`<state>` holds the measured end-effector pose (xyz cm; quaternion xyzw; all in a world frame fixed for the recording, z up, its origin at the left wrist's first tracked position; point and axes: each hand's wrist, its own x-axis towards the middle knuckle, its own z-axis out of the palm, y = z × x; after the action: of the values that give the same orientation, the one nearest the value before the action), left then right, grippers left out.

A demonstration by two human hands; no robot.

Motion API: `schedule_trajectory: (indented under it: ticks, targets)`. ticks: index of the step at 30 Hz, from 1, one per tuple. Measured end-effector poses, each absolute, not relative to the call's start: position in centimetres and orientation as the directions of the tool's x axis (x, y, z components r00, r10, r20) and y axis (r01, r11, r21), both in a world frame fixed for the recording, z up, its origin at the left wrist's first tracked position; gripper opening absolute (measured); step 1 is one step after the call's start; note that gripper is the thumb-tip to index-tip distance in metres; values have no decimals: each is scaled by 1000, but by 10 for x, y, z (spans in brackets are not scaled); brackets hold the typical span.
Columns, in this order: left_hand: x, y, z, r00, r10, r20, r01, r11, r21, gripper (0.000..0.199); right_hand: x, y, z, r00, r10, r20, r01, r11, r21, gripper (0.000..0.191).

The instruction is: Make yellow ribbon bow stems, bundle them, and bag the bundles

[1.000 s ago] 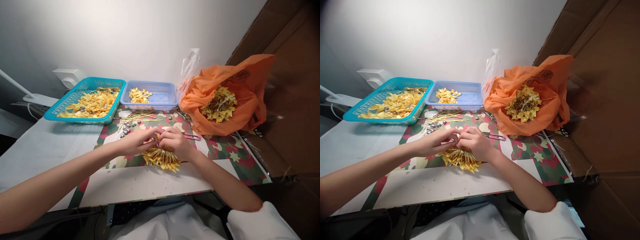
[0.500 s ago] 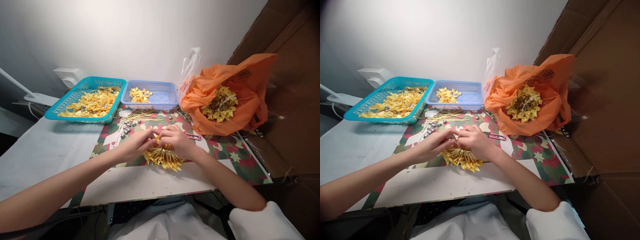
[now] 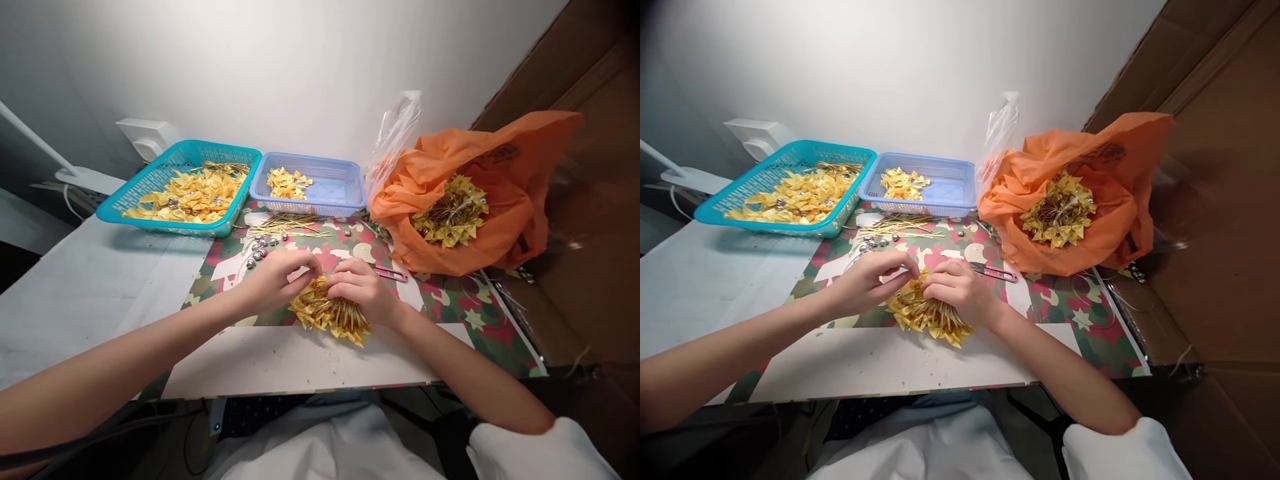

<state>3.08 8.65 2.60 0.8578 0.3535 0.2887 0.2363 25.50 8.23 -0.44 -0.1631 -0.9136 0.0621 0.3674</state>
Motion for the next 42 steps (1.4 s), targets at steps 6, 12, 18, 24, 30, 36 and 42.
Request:
schedule_trajectory:
  ticks: [6, 12, 18, 24, 30, 36, 42]
  targets:
    - [30, 91, 27, 496, 802, 333, 505, -579, 640, 19, 252, 85, 1, -703, 259, 663, 243, 963, -119, 29]
    - [27, 92, 25, 462, 835, 299, 494, -523, 695, 19, 255, 90, 12, -813, 372, 447, 190, 897, -399, 24]
    - [27, 90, 26, 397, 867, 301, 463, -472, 750, 20, 258, 86, 27, -776, 297, 557, 111, 933, -343, 21]
    - [20, 82, 52, 270, 830, 488, 360, -557, 748, 13, 256, 80, 48, -724, -112, 681, 102, 959, 266, 21]
    - [19, 79, 49, 395, 685, 612, 278, -724, 631, 6, 251, 84, 40, -785, -124, 607, 58, 960, 272, 18]
    - [28, 82, 18, 643, 529, 554, 240, -826, 510, 5, 248, 84, 34, -728, -164, 666, 34, 961, 274, 16]
    - [29, 92, 22, 689, 486, 538, 346, -872, 345, 12, 254, 86, 21, -770, -35, 637, 96, 981, 170, 18]
